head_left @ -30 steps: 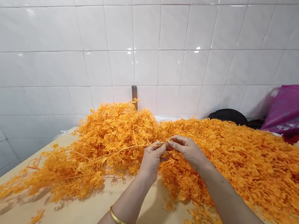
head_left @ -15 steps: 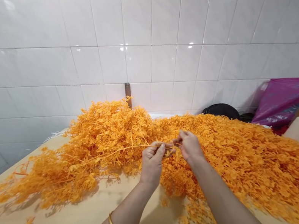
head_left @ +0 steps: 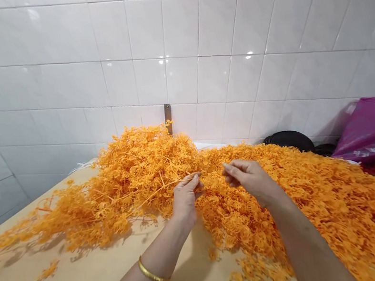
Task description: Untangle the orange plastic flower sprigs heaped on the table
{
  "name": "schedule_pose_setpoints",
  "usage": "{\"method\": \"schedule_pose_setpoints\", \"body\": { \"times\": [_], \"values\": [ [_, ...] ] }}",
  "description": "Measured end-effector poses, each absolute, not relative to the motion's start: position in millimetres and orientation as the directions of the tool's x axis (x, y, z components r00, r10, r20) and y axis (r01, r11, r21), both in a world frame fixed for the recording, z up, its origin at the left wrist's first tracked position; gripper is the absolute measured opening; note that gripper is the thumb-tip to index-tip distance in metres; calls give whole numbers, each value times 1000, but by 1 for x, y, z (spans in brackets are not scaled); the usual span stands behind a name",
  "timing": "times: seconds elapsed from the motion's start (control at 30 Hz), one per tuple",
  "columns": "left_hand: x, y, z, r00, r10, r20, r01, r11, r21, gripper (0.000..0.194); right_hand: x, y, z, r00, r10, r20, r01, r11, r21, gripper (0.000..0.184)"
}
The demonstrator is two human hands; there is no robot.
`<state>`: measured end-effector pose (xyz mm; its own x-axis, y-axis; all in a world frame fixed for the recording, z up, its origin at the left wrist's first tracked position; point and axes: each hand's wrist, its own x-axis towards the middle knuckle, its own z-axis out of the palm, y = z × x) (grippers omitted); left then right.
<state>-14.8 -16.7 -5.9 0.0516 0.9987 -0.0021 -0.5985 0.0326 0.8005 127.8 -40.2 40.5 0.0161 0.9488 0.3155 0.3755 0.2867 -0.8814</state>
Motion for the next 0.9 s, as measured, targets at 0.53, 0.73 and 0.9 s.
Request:
{"method": "schedule_pose_setpoints", "body": {
  "times": [0.53, 0.73, 0.9],
  "values": [
    [-10, -20, 1, 171, 984, -50, -793, 168, 585, 17, 106, -24, 11, -230, 889, 396, 316, 453, -834, 19],
    [-13, -15, -1, 208, 960, -186, -694, 279, 664, 11, 110, -24, 11, -298, 877, 378, 358, 470, -807, 13],
    [-17, -15, 1, 315, 906, -282, -618, 421, 664, 16, 117, -21, 11, -257, 893, 368, 366, 443, -818, 15]
  ]
}}
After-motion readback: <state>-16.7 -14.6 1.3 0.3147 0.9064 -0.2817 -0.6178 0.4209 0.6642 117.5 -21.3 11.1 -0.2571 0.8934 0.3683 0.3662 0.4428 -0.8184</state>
